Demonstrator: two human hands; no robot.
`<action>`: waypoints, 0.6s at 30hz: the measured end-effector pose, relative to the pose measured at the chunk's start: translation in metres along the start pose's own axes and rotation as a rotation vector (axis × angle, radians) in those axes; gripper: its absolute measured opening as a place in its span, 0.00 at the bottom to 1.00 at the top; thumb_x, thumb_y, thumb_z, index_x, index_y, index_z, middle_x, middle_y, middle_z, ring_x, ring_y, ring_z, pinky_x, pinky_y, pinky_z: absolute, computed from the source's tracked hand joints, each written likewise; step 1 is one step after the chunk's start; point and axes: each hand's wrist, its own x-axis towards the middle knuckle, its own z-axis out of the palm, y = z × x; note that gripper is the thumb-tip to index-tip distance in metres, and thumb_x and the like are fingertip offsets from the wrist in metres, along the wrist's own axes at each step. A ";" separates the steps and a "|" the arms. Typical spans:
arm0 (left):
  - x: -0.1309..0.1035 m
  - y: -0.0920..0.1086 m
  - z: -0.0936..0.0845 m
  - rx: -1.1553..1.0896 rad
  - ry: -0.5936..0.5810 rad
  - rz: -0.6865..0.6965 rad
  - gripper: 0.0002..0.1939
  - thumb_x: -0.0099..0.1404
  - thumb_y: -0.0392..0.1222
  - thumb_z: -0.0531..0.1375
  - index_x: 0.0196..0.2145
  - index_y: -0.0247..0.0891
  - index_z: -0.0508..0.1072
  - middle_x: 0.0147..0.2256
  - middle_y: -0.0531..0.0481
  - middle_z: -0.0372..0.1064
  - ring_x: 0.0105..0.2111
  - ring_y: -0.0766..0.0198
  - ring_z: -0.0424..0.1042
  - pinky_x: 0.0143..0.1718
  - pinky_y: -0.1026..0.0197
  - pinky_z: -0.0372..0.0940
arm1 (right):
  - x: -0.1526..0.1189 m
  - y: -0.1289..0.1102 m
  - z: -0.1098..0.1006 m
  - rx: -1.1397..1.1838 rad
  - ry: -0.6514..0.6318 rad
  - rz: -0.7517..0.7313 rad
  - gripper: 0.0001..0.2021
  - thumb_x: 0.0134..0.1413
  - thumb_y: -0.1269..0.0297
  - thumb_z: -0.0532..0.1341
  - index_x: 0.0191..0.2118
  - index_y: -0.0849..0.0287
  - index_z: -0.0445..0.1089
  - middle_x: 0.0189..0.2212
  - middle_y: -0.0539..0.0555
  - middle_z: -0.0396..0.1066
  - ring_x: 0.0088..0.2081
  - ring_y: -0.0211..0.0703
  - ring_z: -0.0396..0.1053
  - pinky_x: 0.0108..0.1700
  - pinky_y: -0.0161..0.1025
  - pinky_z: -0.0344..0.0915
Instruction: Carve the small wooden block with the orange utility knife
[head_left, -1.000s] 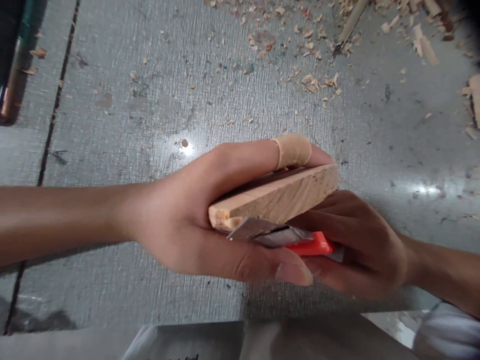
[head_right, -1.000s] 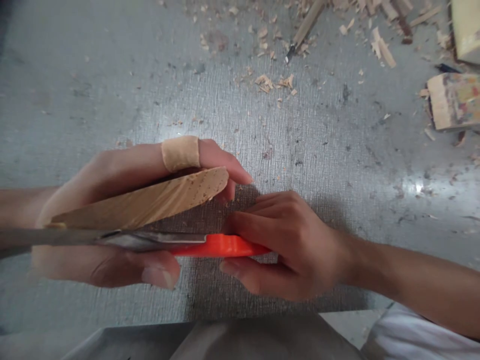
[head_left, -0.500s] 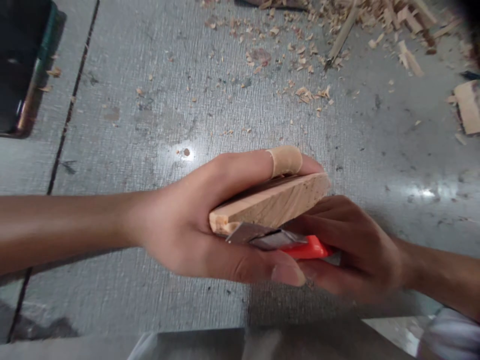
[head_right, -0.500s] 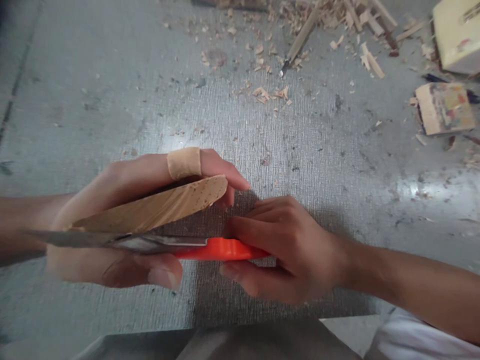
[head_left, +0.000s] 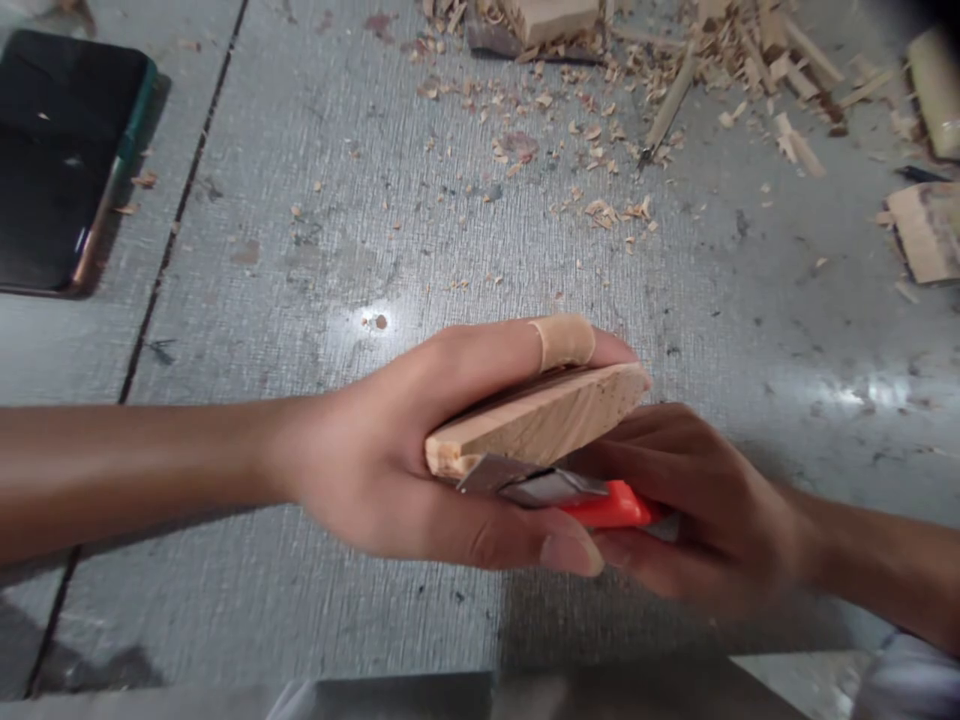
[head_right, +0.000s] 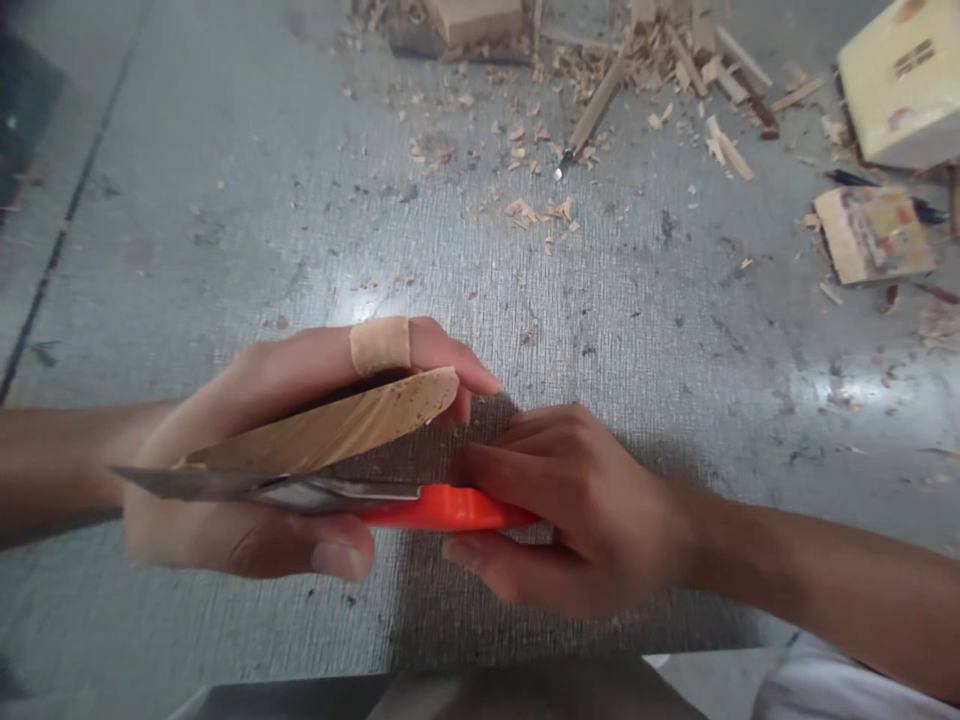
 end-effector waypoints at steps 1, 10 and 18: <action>0.000 0.000 0.000 0.003 0.002 0.009 0.28 0.63 0.40 0.71 0.58 0.39 0.68 0.42 0.50 0.73 0.38 0.59 0.76 0.38 0.62 0.73 | 0.000 0.000 0.000 0.034 0.014 0.009 0.07 0.72 0.62 0.55 0.45 0.56 0.69 0.26 0.49 0.71 0.26 0.42 0.70 0.31 0.39 0.64; 0.000 -0.006 0.002 0.087 0.045 0.139 0.32 0.60 0.42 0.74 0.58 0.33 0.71 0.47 0.45 0.75 0.45 0.57 0.77 0.38 0.64 0.73 | -0.002 0.002 0.000 0.143 -0.010 0.023 0.06 0.70 0.65 0.56 0.41 0.56 0.70 0.26 0.49 0.70 0.27 0.42 0.68 0.33 0.40 0.63; -0.002 -0.003 0.008 0.122 0.142 0.113 0.28 0.61 0.47 0.75 0.55 0.34 0.73 0.43 0.45 0.76 0.41 0.57 0.77 0.42 0.60 0.73 | -0.005 0.004 0.001 0.193 -0.042 0.069 0.10 0.74 0.59 0.55 0.42 0.58 0.69 0.28 0.50 0.69 0.29 0.41 0.66 0.35 0.40 0.60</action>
